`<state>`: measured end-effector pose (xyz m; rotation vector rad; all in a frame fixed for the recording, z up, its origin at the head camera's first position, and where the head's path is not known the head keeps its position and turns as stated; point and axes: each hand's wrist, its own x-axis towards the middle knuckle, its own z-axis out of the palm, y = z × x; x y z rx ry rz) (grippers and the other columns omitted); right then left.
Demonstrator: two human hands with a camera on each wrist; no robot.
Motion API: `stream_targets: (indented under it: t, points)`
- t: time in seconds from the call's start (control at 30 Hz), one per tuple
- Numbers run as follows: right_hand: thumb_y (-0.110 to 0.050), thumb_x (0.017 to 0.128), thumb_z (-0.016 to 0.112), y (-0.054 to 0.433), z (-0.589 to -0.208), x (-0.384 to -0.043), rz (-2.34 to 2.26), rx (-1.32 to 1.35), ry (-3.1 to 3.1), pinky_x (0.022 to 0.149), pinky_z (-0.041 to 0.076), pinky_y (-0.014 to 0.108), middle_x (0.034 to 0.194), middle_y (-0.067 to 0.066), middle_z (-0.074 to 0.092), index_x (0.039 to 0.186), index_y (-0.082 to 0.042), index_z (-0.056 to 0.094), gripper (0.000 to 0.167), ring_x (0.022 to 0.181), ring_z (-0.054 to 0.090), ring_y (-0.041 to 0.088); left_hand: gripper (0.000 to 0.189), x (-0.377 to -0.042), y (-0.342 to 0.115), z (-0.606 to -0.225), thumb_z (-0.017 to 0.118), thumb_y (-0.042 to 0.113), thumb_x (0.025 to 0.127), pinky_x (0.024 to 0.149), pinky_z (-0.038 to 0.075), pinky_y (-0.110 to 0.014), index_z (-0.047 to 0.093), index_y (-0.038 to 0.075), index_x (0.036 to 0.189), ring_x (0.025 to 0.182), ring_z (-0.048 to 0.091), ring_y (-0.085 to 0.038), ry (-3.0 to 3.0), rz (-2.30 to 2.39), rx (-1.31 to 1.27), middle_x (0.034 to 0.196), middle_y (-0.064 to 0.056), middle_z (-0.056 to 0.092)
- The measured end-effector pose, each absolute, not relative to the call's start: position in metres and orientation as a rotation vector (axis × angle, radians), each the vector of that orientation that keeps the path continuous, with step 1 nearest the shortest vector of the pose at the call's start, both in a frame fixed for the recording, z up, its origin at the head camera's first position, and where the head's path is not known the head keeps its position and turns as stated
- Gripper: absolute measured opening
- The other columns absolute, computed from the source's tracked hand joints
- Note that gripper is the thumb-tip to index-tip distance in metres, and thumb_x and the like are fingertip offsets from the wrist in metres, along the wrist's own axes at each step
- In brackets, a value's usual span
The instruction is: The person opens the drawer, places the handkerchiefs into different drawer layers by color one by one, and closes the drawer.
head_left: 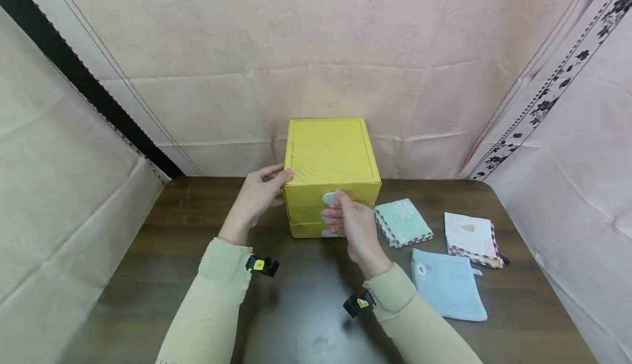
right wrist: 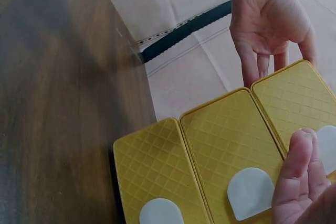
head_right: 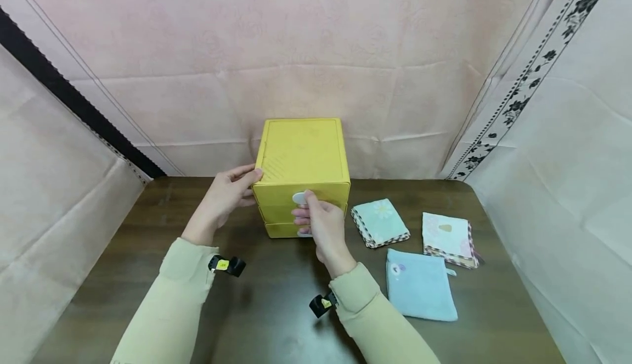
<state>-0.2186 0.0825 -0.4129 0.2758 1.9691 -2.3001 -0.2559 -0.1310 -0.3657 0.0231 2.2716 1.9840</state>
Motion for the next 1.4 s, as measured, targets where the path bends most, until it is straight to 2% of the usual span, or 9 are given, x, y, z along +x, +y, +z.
stream_targets:
  t: [0.13, 0.33, 0.53, 0.77, 1.1, 1.27, 1.4]
  points:
    - [-0.051, 0.091, 0.059, 0.084, -0.412, -0.211, -2.288, 0.262, 1.973, 0.066, 0.055, 0.035, 0.092, 0.013, 0.072, 0.099, 0.0, 0.07, 0.053, 0.083, 0.068, 0.03, 0.07, -0.255, -0.13, -0.367, 0.067, 0.052, 0.087, 0.082, 0.054, -0.039, 0.048, 0.014, 0.143, 0.105, 0.064, -0.025, 2.279, 1.991, 0.004, 0.129, -0.008, 0.058]
    - [-0.052, 0.091, 0.059, 0.087, -0.414, -0.198, -2.246, 0.265, 1.991, 0.061, 0.054, 0.031, 0.091, 0.012, 0.072, 0.1, 0.0, 0.069, 0.054, 0.08, 0.068, 0.029, 0.077, -0.257, -0.134, -0.373, 0.066, 0.059, 0.084, 0.088, 0.052, -0.042, 0.045, 0.018, 0.145, 0.111, 0.06, -0.023, 2.305, 1.943, 0.018, 0.134, -0.005, 0.055]
    - [-0.057, 0.091, 0.058, 0.089, -0.416, -0.181, -2.198, 0.241, 2.022, 0.064, 0.055, 0.033, 0.092, 0.012, 0.071, 0.103, 0.0, 0.068, 0.059, 0.078, 0.067, 0.027, 0.076, -0.257, -0.136, -0.375, 0.062, 0.062, 0.085, 0.089, 0.051, -0.042, 0.043, 0.021, 0.146, 0.116, 0.055, -0.023, 2.325, 1.886, 0.05, 0.137, -0.004, 0.051]
    - [-0.062, 0.088, 0.058, 0.092, -0.411, -0.163, -2.159, 0.177, 2.048, 0.065, 0.056, 0.035, 0.091, 0.013, 0.071, 0.099, -0.003, 0.068, 0.061, 0.077, 0.066, 0.028, 0.08, -0.258, -0.139, -0.37, 0.062, 0.064, 0.083, 0.088, 0.051, -0.044, 0.041, 0.021, 0.148, 0.114, 0.055, -0.025, 2.363, 1.9, 0.037, 0.136, -0.005, 0.05]
    - [-0.058, 0.088, 0.061, 0.102, -0.416, -0.145, -2.153, 0.134, 2.009, 0.061, 0.055, 0.034, 0.086, 0.015, 0.07, 0.097, 0.0, 0.068, 0.059, 0.072, 0.066, 0.027, 0.076, -0.256, -0.134, -0.381, 0.06, 0.064, 0.085, 0.092, 0.048, -0.047, 0.044, 0.022, 0.146, 0.117, 0.054, -0.024, 2.355, 1.944, 0.046, 0.137, -0.004, 0.051]
    - [-0.051, 0.093, 0.058, 0.119, -0.416, -0.15, -2.125, -0.057, 1.912, 0.064, 0.055, 0.035, 0.093, 0.017, 0.07, 0.107, 0.001, 0.067, 0.054, 0.077, 0.066, 0.027, 0.073, -0.258, -0.131, -0.382, 0.062, 0.065, 0.083, 0.09, 0.049, -0.045, 0.049, 0.025, 0.143, 0.114, 0.056, -0.023, 2.358, 1.984, 0.017, 0.134, -0.002, 0.053]
    - [-0.04, 0.101, 0.051, 0.146, -0.418, -0.154, -1.993, -0.295, 1.891, 0.074, 0.055, 0.043, 0.104, 0.02, 0.068, 0.121, 0.0, 0.062, 0.046, 0.088, 0.066, 0.034, 0.071, -0.257, -0.132, -0.385, 0.064, 0.064, 0.083, 0.09, 0.049, -0.045, 0.05, 0.026, 0.142, 0.112, 0.057, -0.023, 2.349, 1.999, -0.008, 0.131, -0.002, 0.054]
